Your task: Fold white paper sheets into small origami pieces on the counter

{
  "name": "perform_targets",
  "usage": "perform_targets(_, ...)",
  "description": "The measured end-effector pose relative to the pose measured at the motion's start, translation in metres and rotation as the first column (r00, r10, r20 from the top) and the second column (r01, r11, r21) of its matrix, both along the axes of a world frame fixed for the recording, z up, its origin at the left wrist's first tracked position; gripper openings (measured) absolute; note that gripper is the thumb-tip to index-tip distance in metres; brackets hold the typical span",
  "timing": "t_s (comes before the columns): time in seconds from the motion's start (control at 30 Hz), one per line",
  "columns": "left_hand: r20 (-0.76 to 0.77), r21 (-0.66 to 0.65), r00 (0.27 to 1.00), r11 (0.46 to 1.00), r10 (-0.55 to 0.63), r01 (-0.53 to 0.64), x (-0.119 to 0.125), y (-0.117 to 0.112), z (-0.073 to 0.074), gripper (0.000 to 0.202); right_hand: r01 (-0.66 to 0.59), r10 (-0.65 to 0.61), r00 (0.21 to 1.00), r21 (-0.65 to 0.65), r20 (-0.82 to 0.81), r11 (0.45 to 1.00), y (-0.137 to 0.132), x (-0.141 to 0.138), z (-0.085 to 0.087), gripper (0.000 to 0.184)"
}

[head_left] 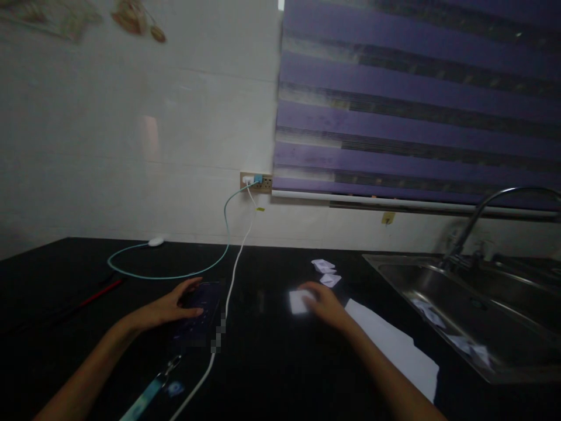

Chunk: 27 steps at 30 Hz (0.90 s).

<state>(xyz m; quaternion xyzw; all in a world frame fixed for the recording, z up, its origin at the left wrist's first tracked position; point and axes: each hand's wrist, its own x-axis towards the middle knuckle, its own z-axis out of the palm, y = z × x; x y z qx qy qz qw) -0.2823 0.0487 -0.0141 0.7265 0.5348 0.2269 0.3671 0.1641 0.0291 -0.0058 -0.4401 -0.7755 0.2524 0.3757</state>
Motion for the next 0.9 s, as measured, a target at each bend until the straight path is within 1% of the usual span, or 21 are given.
perform_targets(0.13, -0.001, 0.053, 0.995, 0.993, 0.102, -0.101, 0.016, 0.001, -0.001, 0.094, 0.034, -0.035, 0.999, -0.024, -0.027, 0.999, 0.001, 0.001, 0.002, 0.026)
perform_targets(0.23, -0.012, 0.101, 0.99, 0.985, 0.138, -0.136, 0.023, 0.003, -0.004, 0.095, 0.049, -0.05, 0.998, -0.028, -0.024, 0.998, 0.002, 0.002, 0.002, 0.026)
perform_targets(0.33, -0.011, 0.085, 0.992, 0.988, 0.127, -0.126, 0.019, 0.004, -0.005, 0.095, 0.055, -0.056, 0.998, -0.005, -0.027, 0.998, 0.004, 0.003, -0.001, 0.026)
perform_targets(0.47, 0.009, -0.018, 0.998, 0.998, 0.055, -0.054, 0.006, 0.001, -0.003, 0.092, 0.066, -0.065, 0.997, 0.008, -0.038, 0.998, 0.005, 0.004, -0.003, 0.027)
perform_targets(0.53, 0.013, -0.023, 1.0, 1.0, 0.009, -0.009, 0.002, -0.001, -0.002, 0.097, 0.082, -0.082, 0.996, 0.005, -0.028, 0.997, 0.003, 0.004, -0.001, 0.028)
perform_targets(0.6, 0.009, -0.007, 1.0, 1.0, -0.009, 0.009, 0.001, -0.003, -0.001, 0.101, 0.084, -0.084, 0.996, 0.0, -0.018, 0.996, 0.002, 0.003, 0.001, 0.028)
perform_targets(0.7, -0.004, -0.004, 1.0, 1.0, 0.006, -0.006, 0.003, -0.002, -0.002, 0.098, 0.063, -0.063, 0.998, -0.006, -0.021, 0.998, 0.001, 0.002, 0.002, 0.028)
perform_targets(0.8, 0.002, 0.011, 0.997, 0.997, 0.075, -0.075, 0.008, 0.003, -0.007, 0.092, 0.043, -0.043, 0.999, 0.007, -0.032, 0.999, 0.002, 0.002, 0.001, 0.027)
perform_targets(0.9, 0.005, 0.054, 0.993, 0.991, 0.122, -0.122, 0.013, 0.006, -0.01, 0.096, 0.037, -0.037, 0.999, 0.004, -0.038, 0.999, 0.003, 0.003, 0.0, 0.026)
